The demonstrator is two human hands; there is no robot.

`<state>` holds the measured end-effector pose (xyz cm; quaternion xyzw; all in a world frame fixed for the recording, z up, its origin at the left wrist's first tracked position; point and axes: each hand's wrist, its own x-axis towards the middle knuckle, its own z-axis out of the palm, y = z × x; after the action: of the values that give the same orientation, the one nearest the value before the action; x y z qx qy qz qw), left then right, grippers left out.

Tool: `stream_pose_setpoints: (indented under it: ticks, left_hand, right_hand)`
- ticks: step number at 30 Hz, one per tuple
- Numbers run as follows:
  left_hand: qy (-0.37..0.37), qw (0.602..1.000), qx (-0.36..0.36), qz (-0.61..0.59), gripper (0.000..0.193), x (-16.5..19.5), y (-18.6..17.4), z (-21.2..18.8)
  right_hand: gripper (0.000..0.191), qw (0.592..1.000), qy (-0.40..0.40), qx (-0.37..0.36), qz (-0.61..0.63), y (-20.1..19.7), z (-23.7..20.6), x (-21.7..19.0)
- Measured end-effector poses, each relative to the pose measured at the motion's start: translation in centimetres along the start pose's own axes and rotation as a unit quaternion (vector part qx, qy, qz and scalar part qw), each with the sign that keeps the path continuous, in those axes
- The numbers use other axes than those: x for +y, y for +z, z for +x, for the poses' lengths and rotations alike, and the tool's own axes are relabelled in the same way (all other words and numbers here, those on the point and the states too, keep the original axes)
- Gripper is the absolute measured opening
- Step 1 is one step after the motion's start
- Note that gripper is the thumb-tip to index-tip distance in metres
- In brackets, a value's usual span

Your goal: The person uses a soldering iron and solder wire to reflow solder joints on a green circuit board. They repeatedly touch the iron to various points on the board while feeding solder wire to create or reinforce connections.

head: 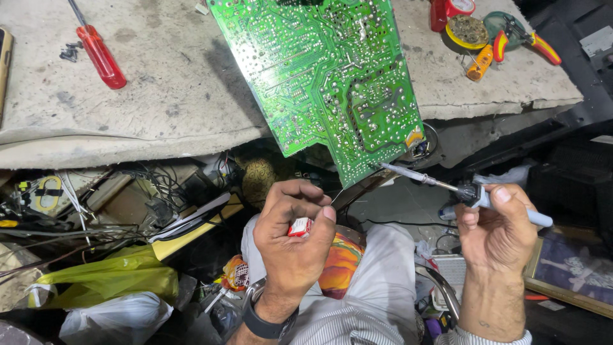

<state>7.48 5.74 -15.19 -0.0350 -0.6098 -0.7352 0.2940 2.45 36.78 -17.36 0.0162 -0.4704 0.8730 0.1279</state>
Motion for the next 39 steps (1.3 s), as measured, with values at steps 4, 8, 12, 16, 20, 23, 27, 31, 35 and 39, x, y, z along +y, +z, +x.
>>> stream_pose_setpoints:
  ticks: [4, 8, 12, 16, 20, 23, 27, 31, 35, 39]
  left_hand:
    - [0.009, 1.0, 0.002, 0.002, 0.014, 0.1, 0.0, 0.0]
    - [0.008, 1.0, 0.006, 0.0, 0.015, 0.0, 0.1, 0.2]
    - [-0.004, 1.0, 0.006, -0.024, 0.014, 0.0, 0.3, 0.2]
    - [0.003, 1.0, -0.001, -0.013, 0.013, 0.0, 0.2, 0.2]
    - [-0.031, 0.999, -0.002, -0.021, 0.009, 0.0, 0.0, 0.2]
    - [-0.051, 0.997, -0.006, -0.061, 0.009, 0.0, 0.0, 0.3]
    - [-0.051, 0.996, -0.003, -0.076, 0.011, -0.1, 0.2, 0.5]
    - [-0.056, 0.997, -0.001, -0.049, 0.011, -0.1, 0.0, 0.5]
    - [-0.046, 0.996, -0.006, -0.076, 0.013, -0.3, 0.0, 0.6]
    - [-0.05, 0.995, -0.013, -0.09, 0.013, -0.6, -0.1, 0.5]
  right_hand:
    - [0.017, 1.0, 0.003, 0.003, -0.01, 0.0, -0.2, 0.3]
    - [0.017, 1.0, 0.006, -0.007, -0.009, 0.1, -0.5, 0.4]
    - [0.017, 1.0, 0.008, -0.014, -0.006, 0.4, -0.7, 0.4]
    - [0.017, 1.0, 0.006, -0.016, -0.013, 0.9, -0.8, 0.5]
    - [0.015, 1.0, 0.012, -0.013, -0.011, 1.1, -0.9, 0.6]
    - [0.014, 1.0, 0.005, -0.019, -0.021, 1.3, -1.1, 1.0]
    - [0.013, 0.999, -0.013, -0.022, -0.035, 1.7, -1.2, 1.3]
    - [0.013, 0.999, -0.018, -0.03, -0.041, 2.0, -1.4, 1.3]
    - [0.014, 0.998, -0.019, -0.023, -0.047, 2.3, -1.3, 1.4]
    - [0.016, 0.998, -0.013, -0.014, -0.062, 2.4, -1.4, 1.6]
